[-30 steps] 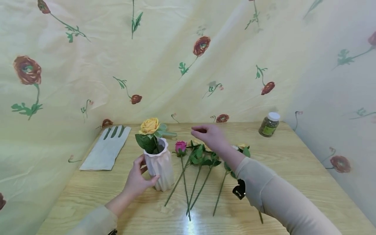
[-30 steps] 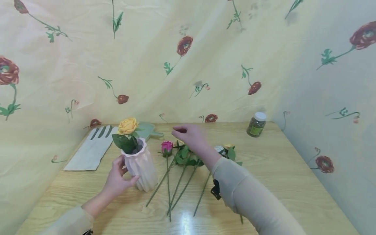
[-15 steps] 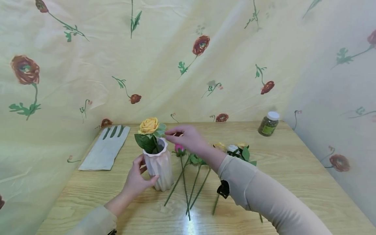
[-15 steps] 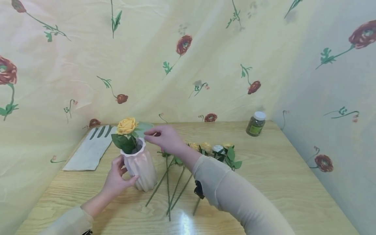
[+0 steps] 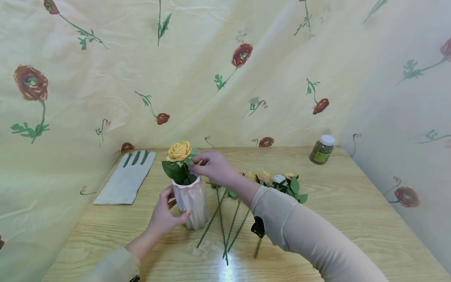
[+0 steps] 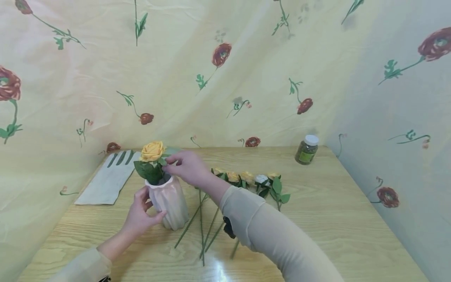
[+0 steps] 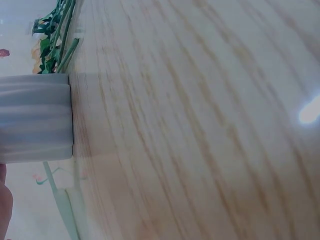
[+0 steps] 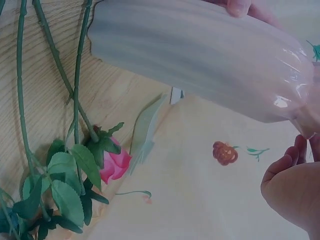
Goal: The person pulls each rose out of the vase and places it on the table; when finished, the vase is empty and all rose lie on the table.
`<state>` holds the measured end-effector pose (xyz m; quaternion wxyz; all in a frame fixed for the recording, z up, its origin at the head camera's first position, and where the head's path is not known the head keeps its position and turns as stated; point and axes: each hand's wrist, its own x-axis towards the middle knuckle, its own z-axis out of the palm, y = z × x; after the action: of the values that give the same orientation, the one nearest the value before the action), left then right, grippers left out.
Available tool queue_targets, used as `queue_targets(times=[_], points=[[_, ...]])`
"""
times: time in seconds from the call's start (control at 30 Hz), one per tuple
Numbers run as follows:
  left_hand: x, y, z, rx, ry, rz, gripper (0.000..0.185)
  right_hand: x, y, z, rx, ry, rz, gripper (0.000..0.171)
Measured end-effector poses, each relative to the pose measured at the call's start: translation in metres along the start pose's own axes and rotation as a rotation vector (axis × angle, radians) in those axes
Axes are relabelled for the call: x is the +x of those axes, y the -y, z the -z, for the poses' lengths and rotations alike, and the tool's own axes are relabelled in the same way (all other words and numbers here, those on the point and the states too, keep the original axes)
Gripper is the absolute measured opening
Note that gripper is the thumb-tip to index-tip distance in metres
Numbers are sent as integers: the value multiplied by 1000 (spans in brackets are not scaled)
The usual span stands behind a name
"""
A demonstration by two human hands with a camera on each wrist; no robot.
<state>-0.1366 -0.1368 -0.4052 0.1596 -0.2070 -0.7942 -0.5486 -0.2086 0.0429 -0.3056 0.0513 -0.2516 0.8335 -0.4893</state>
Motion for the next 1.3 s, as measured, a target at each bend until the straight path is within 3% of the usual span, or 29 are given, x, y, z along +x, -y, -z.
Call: queue_targets(times=[0.23,0.5,0.67,0.77,0.93,1.3], points=[[0,1,0,-10,3,25,77,4,1,-7,-67,-20,82,13],[0,1,0,5,0,30,78,4,6,-12,-17,-80,29,22],[-1,3,0,13,-7,14,78,5,8,-14,22,-98,24,17],[-1,5,0,11,-5,8,79,6,9,-16,-25,-101,74,12],[-2,6,0,10,-1,12,79,8,10,-20,-98,-104,147,29],[-2,3,0,10,8,55,79,9,18,-21,-246,-115,121,15]])
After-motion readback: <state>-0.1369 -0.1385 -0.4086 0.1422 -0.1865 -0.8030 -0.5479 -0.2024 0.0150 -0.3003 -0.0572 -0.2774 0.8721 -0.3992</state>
